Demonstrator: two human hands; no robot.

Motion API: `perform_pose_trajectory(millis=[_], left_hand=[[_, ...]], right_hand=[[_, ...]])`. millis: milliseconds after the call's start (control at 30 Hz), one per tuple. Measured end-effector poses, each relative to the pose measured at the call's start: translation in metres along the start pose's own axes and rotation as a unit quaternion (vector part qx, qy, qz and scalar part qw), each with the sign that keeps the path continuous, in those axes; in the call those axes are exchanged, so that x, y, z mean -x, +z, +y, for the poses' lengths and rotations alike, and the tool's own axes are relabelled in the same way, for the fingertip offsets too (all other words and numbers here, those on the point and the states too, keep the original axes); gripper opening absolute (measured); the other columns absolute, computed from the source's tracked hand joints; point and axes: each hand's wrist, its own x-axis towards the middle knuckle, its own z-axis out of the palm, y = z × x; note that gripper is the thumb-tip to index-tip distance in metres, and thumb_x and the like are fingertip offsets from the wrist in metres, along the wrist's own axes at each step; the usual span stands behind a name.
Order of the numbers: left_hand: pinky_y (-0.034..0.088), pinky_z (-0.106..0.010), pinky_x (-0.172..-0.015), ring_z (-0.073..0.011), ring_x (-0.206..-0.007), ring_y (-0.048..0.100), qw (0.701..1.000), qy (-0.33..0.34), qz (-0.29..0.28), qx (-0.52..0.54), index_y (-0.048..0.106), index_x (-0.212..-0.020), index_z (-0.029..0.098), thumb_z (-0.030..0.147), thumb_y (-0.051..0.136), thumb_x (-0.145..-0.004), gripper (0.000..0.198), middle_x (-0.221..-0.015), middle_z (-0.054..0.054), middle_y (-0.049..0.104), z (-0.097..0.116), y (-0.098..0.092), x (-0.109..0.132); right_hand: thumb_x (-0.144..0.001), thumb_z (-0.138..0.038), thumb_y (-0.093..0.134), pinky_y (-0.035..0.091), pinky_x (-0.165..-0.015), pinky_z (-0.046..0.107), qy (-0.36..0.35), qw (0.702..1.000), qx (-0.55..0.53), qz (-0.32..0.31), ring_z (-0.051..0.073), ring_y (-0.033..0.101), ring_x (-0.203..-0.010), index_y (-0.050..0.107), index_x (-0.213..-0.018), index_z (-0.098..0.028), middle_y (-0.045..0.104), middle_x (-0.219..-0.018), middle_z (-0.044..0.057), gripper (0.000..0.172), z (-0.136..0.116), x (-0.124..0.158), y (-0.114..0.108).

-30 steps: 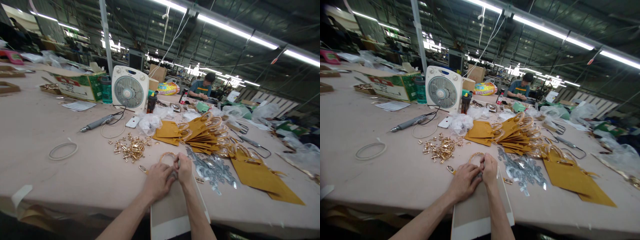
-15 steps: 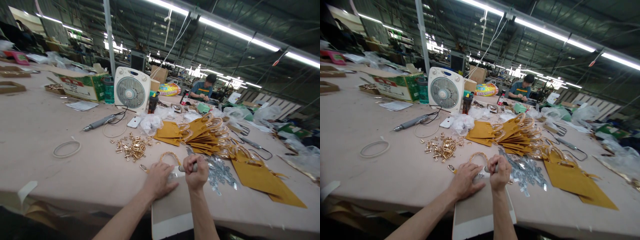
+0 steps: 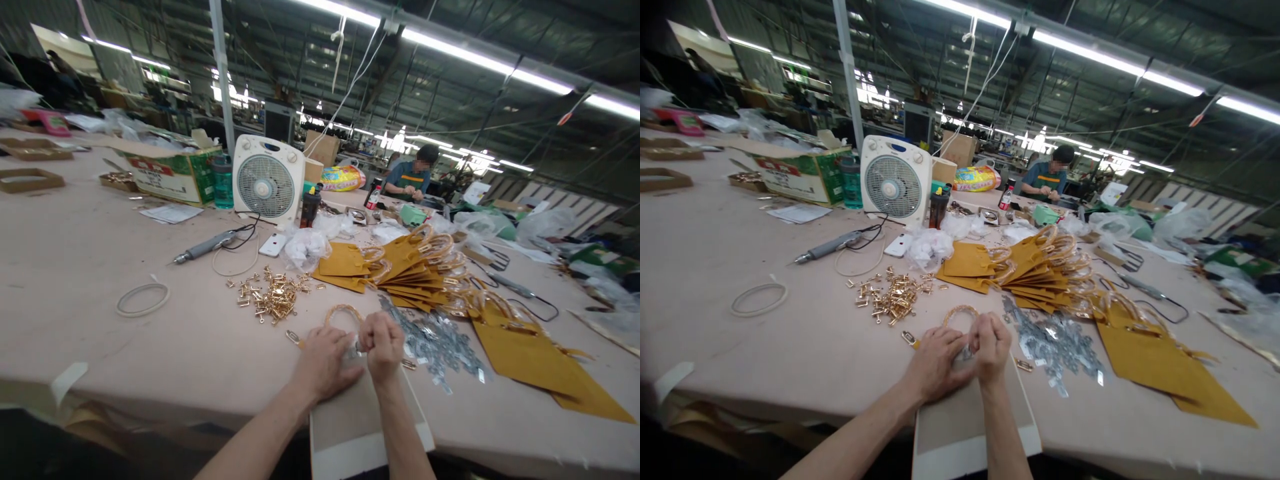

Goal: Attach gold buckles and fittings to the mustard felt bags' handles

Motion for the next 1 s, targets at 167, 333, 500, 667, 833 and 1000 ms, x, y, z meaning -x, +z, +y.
perform_pose_trajectory(millis=[167,333,500,667,833,1000], left_hand=[[0.044,-0.049,-0.107,-0.0298,-0.117,0.059,1.000,-0.005,0.015,0.004,0.066,-0.125,0.031,0.051,0.079,-0.082,0.049,-0.119,-0.006,0.070,0.000,0.002,0.000],[0.045,-0.050,-0.106,-0.0301,-0.116,0.059,1.000,-0.005,0.017,0.017,0.064,-0.130,0.031,0.054,0.079,-0.082,0.056,-0.121,-0.006,0.071,-0.001,0.002,0.000],[0.045,-0.052,-0.106,-0.0307,-0.116,0.060,1.000,-0.008,0.007,0.022,0.063,-0.131,0.029,0.049,0.080,-0.080,0.057,-0.122,-0.007,0.071,-0.001,0.000,0.000],[0.044,-0.052,-0.107,-0.0307,-0.118,0.060,1.000,-0.010,0.002,0.027,0.063,-0.130,0.028,0.045,0.082,-0.077,0.059,-0.123,-0.006,0.072,-0.003,0.001,-0.001],[0.043,-0.050,-0.107,-0.0295,-0.118,0.061,0.999,-0.011,-0.007,0.042,0.064,-0.129,0.029,0.044,0.080,-0.080,0.053,-0.121,-0.005,0.073,-0.003,0.000,-0.001],[0.042,-0.047,-0.107,-0.0277,-0.118,0.060,0.999,-0.014,-0.013,0.042,0.063,-0.130,0.030,0.041,0.076,-0.085,0.048,-0.120,-0.004,0.072,-0.003,-0.004,0.000]], right_hand=[[-0.101,-0.045,0.058,0.023,-0.039,0.023,0.051,0.998,-0.020,0.020,0.008,0.029,-0.041,0.043,-0.064,-0.022,0.037,-0.051,-0.008,0.047,0.025,0.008,-0.012],[-0.102,-0.036,0.056,0.023,-0.039,0.021,0.019,0.989,-0.122,0.081,0.007,0.030,-0.039,0.045,-0.066,-0.021,0.035,-0.049,-0.008,0.040,0.017,0.024,-0.018],[-0.101,-0.030,0.055,0.024,-0.041,0.022,-0.006,0.985,-0.152,0.080,0.008,0.033,-0.040,0.045,-0.065,-0.021,0.036,-0.050,-0.007,0.039,0.014,0.036,-0.010],[-0.102,-0.029,0.053,0.026,-0.042,0.023,-0.021,0.985,-0.156,0.075,0.009,0.033,-0.042,0.045,-0.066,-0.021,0.036,-0.050,-0.007,0.039,0.017,0.040,-0.005],[-0.103,-0.029,0.055,0.029,-0.044,0.024,-0.051,0.992,-0.100,0.053,0.010,0.036,-0.044,0.046,-0.066,-0.021,0.038,-0.051,-0.006,0.039,0.020,0.044,-0.001],[-0.105,-0.032,0.054,0.029,-0.046,0.026,-0.064,0.997,-0.022,0.034,0.010,0.037,-0.046,0.046,-0.065,-0.021,0.039,-0.052,-0.006,0.042,0.029,0.043,0.001]])
